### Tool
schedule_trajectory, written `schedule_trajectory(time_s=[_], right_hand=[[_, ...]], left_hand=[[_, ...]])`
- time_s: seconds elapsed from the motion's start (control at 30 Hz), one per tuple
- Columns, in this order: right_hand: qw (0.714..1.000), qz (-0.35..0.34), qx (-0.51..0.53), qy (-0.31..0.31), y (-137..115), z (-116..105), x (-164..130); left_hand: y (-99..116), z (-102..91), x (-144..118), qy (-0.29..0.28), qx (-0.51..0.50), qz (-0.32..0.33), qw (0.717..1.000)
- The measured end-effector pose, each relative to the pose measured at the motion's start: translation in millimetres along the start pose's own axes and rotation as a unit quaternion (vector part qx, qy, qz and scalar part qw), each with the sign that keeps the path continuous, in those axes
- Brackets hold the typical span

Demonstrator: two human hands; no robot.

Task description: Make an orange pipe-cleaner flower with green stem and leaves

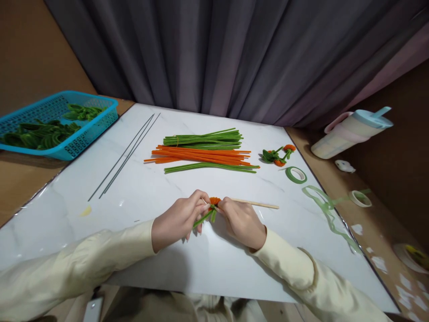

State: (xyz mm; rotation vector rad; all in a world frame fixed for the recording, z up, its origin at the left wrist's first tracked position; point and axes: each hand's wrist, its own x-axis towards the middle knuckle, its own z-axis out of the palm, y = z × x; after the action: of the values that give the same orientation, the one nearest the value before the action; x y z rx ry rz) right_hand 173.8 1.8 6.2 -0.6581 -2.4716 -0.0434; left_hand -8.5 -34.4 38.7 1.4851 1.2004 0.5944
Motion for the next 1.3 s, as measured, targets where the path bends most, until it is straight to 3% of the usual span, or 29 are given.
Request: schedule_trajectory(time_s=[0.13, 0.33, 0.53, 0.83, 1.07, 1.3], right_hand=[[1.0, -0.01, -0.013, 0.005, -1.0, -1.0, 0.9], [0.999, -0.014, -0.031, 0.013, -1.3, 0.6, -0.7], [0.999, -0.01, -0.036, 0.01, -0.4, 0.9, 0.1], [0.999, -0.018, -0.033, 0.003, -1.1, 2.2, -0.8], [0.999, -0.027, -0.036, -0.009, -2.3, 1.8, -0.1], [1.0, -0.015, -0.02, -0.004, -3.6, 3.1, -0.1]], left_hand=[[-4.7, 3.0, 1.4, 0.0, 0.003, 0.008, 1.0], [-8.2, 7.6, 4.6, 0.046, 0.022, 0.03, 0.998], [-7.6, 9.4, 6.1, 0.062, -0.026, 0.049, 0.997], [-14.3, 10.3, 6.6, 0.081, 0.023, 0.066, 0.994], [-12.5, 12.3, 9.2, 0.087, -0.011, 0.021, 0.996], [-5.6, 11.9, 9.2, 0.073, 0.048, 0.005, 0.996]])
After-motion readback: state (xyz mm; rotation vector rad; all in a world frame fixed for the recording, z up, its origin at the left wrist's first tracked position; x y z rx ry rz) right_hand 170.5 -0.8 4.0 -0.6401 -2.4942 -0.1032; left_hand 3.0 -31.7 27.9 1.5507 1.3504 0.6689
